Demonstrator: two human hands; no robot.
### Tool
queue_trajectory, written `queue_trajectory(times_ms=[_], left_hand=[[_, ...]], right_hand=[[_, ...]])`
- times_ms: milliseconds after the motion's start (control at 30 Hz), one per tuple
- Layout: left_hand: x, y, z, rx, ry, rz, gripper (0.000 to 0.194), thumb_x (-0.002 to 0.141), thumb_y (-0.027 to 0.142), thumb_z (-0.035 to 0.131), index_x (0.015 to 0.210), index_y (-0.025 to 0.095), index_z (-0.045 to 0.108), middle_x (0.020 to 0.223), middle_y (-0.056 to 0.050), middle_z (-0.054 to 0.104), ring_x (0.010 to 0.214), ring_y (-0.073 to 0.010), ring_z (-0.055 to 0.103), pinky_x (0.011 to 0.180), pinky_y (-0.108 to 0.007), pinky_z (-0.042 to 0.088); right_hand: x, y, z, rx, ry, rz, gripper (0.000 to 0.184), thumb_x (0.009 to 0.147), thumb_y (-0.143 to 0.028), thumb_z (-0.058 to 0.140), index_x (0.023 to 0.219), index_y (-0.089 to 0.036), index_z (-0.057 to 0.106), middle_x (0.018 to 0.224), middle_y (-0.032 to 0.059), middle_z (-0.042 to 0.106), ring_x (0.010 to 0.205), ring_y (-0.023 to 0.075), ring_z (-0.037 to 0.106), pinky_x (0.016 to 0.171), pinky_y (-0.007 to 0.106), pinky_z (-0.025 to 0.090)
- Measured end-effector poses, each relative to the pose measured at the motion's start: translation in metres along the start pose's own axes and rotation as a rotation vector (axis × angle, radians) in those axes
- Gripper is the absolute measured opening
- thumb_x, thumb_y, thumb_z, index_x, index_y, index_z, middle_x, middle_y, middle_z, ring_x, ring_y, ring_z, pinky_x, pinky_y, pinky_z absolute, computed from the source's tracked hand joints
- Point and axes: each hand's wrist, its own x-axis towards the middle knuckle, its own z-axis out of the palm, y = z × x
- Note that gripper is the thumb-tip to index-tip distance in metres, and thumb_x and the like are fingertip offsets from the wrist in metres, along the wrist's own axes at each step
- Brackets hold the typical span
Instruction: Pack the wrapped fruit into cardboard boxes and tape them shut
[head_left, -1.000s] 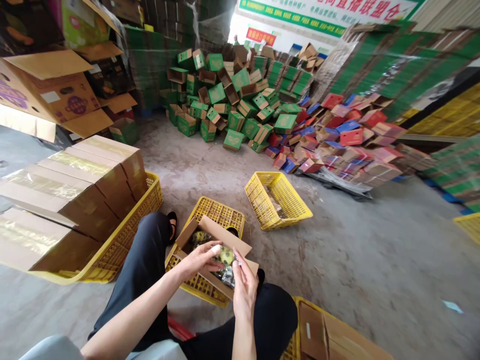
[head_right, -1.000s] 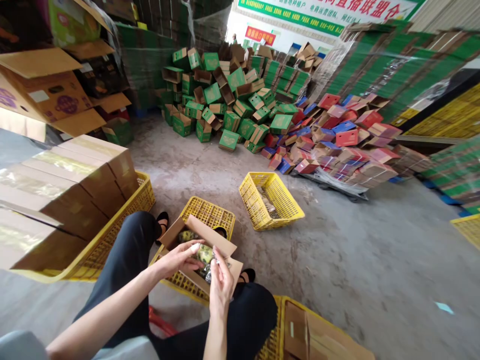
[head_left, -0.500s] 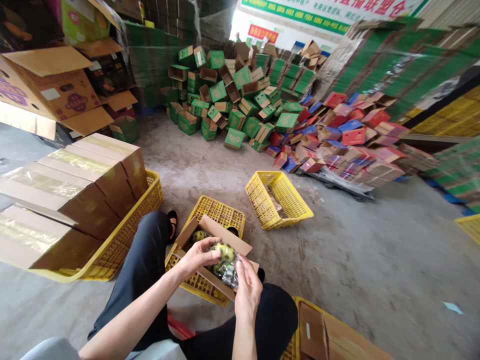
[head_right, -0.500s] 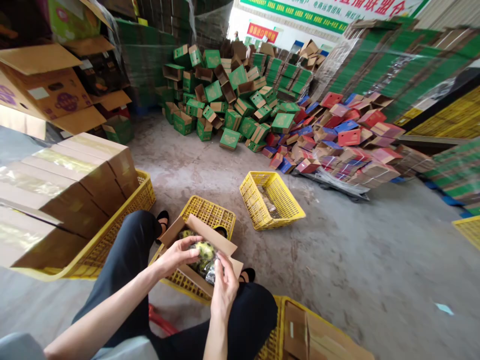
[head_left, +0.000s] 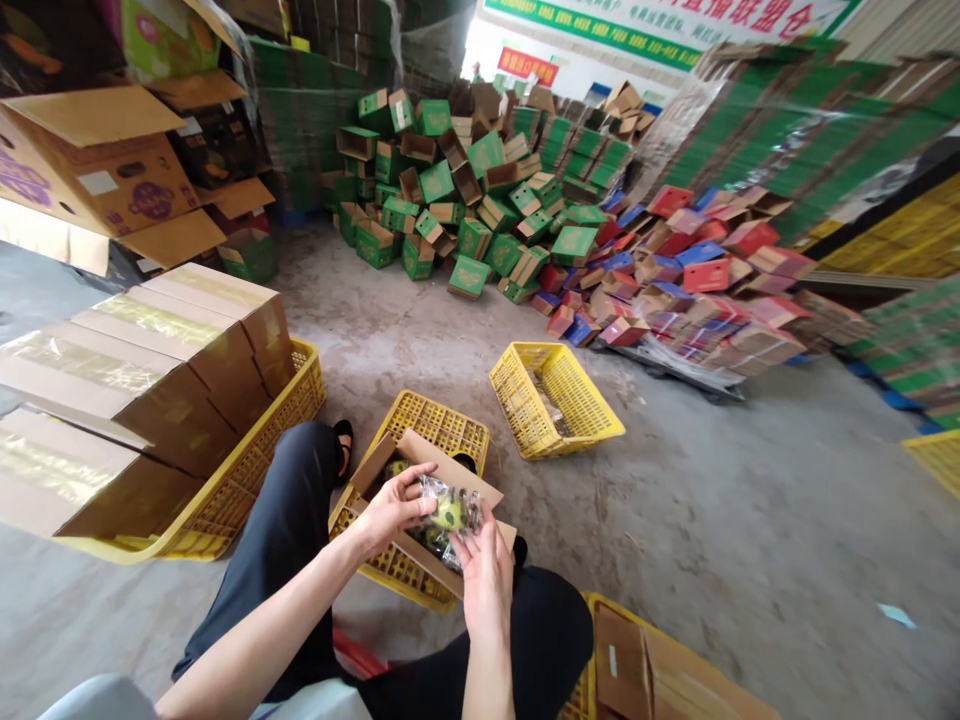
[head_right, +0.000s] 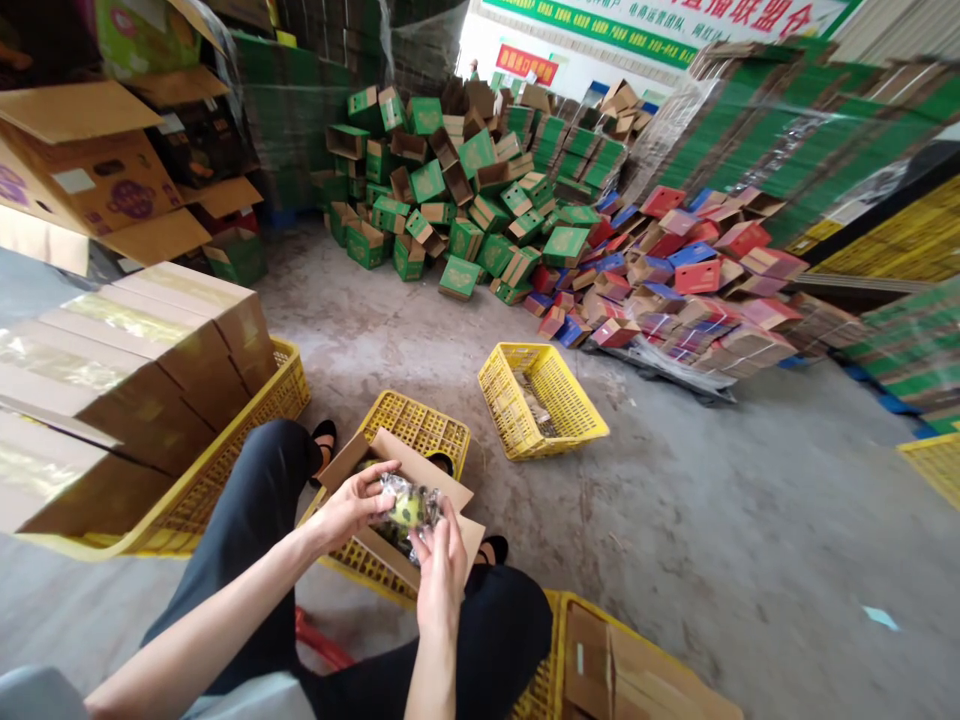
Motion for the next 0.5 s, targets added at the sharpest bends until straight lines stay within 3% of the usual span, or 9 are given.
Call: queue_trajectory(times_ms=[100, 200, 333, 500], left_hand=[[-0.003, 0.003, 0.004, 0.018, -0.063, 0.050, 0.088, 0.064, 0.035, 0.101, 0.141, 0.020, 0.063, 0.116, -0.011, 0.075, 0.100, -0.0219, 0.074, 0.089, -0.031, 0.056], [-0.005, 0.004, 0.006, 0.044, -0.075, 0.059, 0.072, 0.068, 0.037, 0.098, 0.132, 0.018, 0.071, 0.119, -0.012, 0.075, 0.102, -0.0217, 0.072, 0.088, -0.029, 0.054], [-0.003, 0.001, 0.007, 0.145, 0.013, 0.048, 0.050, 0.073, 0.049, 0.092, 0.104, 0.012, 0.080, 0.095, -0.009, 0.077, 0.075, -0.0134, 0.067, 0.070, -0.021, 0.049], [0.000, -0.007, 0.011, 0.123, 0.122, 0.126, 0.047, 0.073, 0.055, 0.090, 0.089, 0.012, 0.080, 0.077, -0.005, 0.074, 0.066, -0.0110, 0.060, 0.066, -0.021, 0.045]], right_hand=[[0.003, 0.003, 0.002, 0.023, 0.066, 0.060, 0.051, 0.076, -0.055, 0.086, 0.114, -0.021, 0.080, 0.132, 0.0159, 0.074, 0.115, 0.0353, 0.074, 0.088, 0.045, 0.065], [0.003, 0.003, 0.004, 0.052, 0.125, 0.061, 0.045, 0.067, -0.049, 0.093, 0.100, -0.020, 0.082, 0.118, 0.0122, 0.079, 0.105, 0.0321, 0.077, 0.082, 0.040, 0.066], [0.001, 0.001, 0.007, 0.039, 0.118, 0.018, 0.043, 0.070, -0.050, 0.091, 0.100, -0.020, 0.080, 0.111, 0.0103, 0.081, 0.103, 0.0302, 0.077, 0.082, 0.037, 0.065], [0.000, 0.006, 0.007, 0.015, 0.104, -0.021, 0.036, 0.077, -0.052, 0.085, 0.096, -0.022, 0.076, 0.110, 0.0109, 0.080, 0.105, 0.0305, 0.076, 0.082, 0.039, 0.065]])
